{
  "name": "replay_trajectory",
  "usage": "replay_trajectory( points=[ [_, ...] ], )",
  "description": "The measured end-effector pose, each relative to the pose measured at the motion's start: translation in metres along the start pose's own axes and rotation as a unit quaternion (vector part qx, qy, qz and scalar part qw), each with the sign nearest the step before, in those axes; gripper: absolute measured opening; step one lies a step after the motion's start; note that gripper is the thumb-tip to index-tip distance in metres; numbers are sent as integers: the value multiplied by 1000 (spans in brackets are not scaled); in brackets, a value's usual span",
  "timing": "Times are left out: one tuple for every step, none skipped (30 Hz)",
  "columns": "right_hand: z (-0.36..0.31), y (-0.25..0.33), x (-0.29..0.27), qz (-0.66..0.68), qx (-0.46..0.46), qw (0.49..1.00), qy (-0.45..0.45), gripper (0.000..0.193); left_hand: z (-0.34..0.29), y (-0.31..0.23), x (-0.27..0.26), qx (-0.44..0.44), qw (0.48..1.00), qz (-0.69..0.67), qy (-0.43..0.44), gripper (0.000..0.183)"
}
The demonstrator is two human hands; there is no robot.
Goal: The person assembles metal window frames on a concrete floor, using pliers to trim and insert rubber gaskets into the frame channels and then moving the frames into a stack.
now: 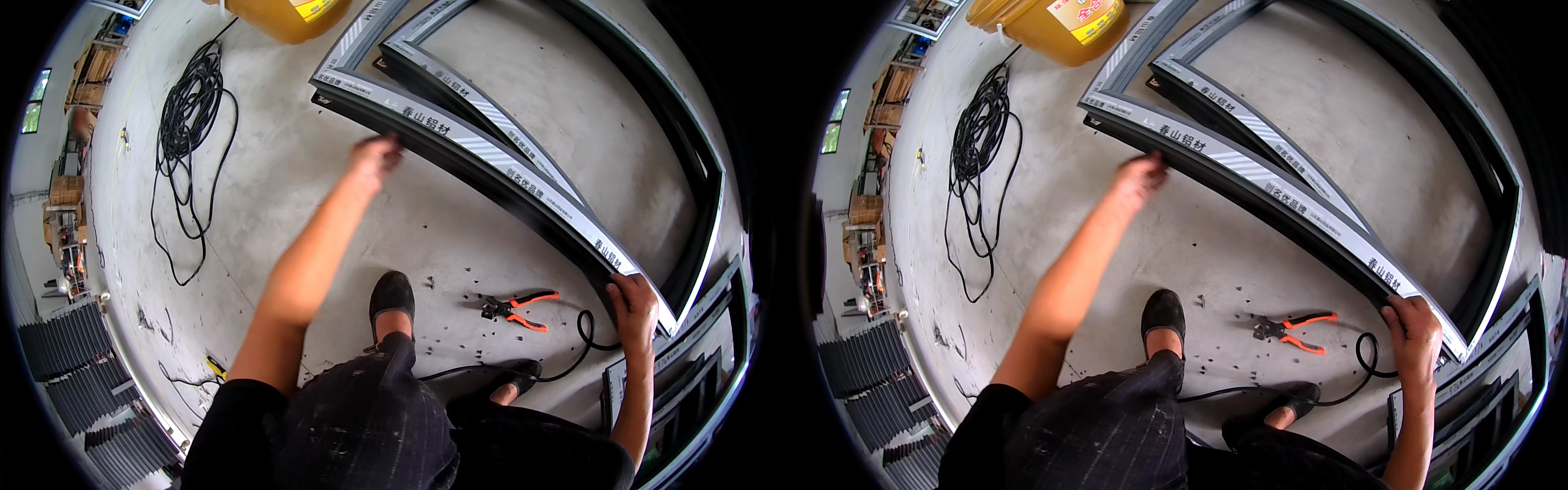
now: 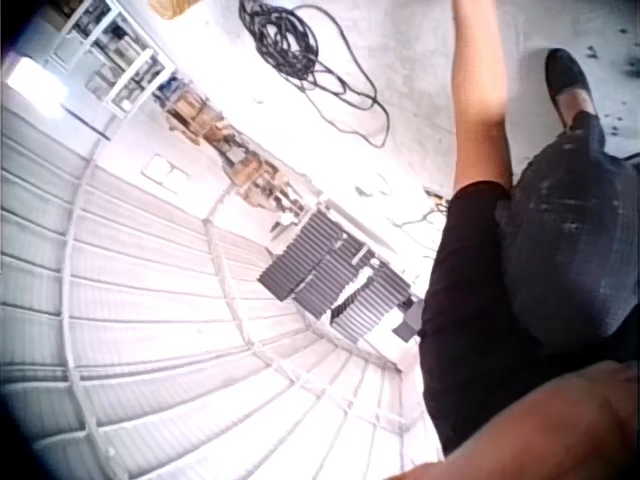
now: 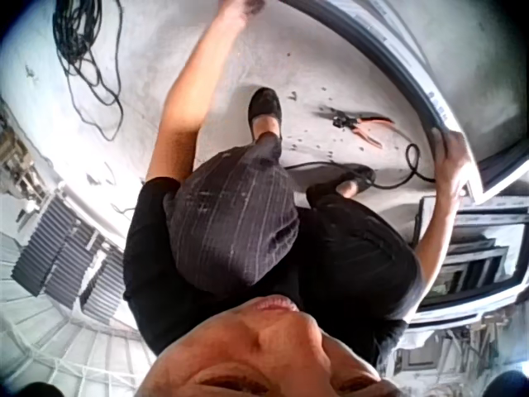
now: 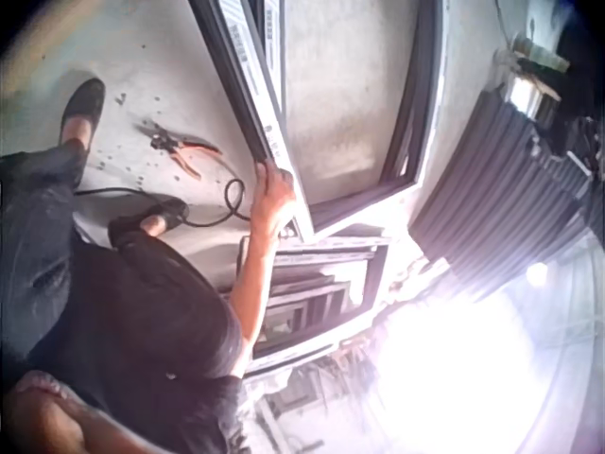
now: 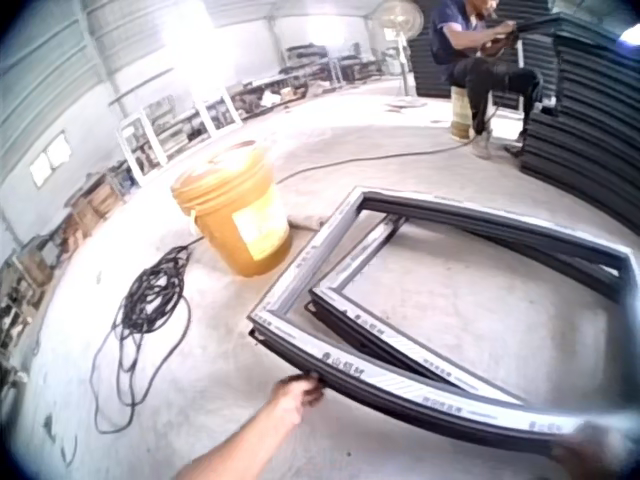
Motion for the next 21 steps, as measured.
replay_trajectory(
  points=[
    [-2, -4, -1, 12, 16, 1000, 1, 16, 22, -13, -28, 6, 1000, -10, -20, 10],
    [-5, -9, -2, 23, 33, 999, 1, 17, 37, -28, -46, 2, 999, -20, -32, 9],
    [-8, -17, -4, 34, 49, 998, 2, 18, 60, -36, -73, -20, 997, -78, -17, 7],
    [-12, -28, -4, 54, 64, 996, 7, 18, 72, -45, -81, -19, 993, -112, -43, 6],
    [-15, -38, -4, 74, 78, 994, 10, 18, 72, -57, -76, -19, 991, -111, -68, 7],
    [-18, -46, -2, 94, 92, 991, 13, 19, 68, -61, -70, -13, 991, -91, -102, 9],
    [-20, -48, -3, 115, 96, 989, -5, 20, 66, -54, -66, -13, 988, -104, -115, 12],
    [-22, -53, -4, 121, 130, 984, 5, 20, 62, -45, -57, -14, 985, -118, -126, 16],
    [-24, -59, -5, 128, 162, 978, 15, 20, 50, -26, -42, -33, 994, -92, -52, 21],
    [-27, -66, -6, 137, 195, 971, 25, 20, 27, -4, -22, -52, 996, -63, 22, 27],
    [-32, -81, -3, 149, 184, 972, -4, 19, 3, 18, 6, -73, 988, -92, 98, 28],
    [-34, -93, -4, 166, 213, 963, 11, 17, -25, 35, 35, -95, 973, -119, 171, 28],
    [-37, -106, -4, 185, 214, 959, 10, 16, -51, 48, 59, -112, 974, -100, 171, 28],
    [-41, -122, -2, 203, 217, 955, 9, 15, -73, 57, 81, -132, 973, -82, 173, 28],
    [-47, -140, -1, 225, 228, 947, -9, 13, -88, 62, 99, -129, 972, -78, 183, 28],
    [-48, -142, -1, 241, 254, 937, 9, 14, -96, 62, 109, -120, 972, -71, 190, 28],
    [-49, -143, -4, 257, 279, 925, 27, 16, -96, 67, 111, -125, 972, -97, 174, 26],
    [-50, -145, -8, 272, 305, 912, 45, 17, -96, 68, 110, -112, 975, -92, 168, 25],
    [-49, -143, -17, 291, 254, 921, 41, 24, -96, 66, 109, -99, 978, -85, 165, 25],
    [-53, -146, -22, 339, 272, 900, 40, 28, -95, 64, 109, -86, 980, -78, 162, 24],
    [-57, -158, -24, 353, 247, 902, 23, 28, -95, 64, 109, -83, 983, -64, 152, 23]
  ],
)
Point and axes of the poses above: each hand's wrist, its own z-axis towards the middle knuckle, its own x-axis out of the palm, y = z × x, the point moved 4 cm from there along z, towards the middle knuckle, and after that the axes turned 11 degrees about x, right-handed, at the moved point
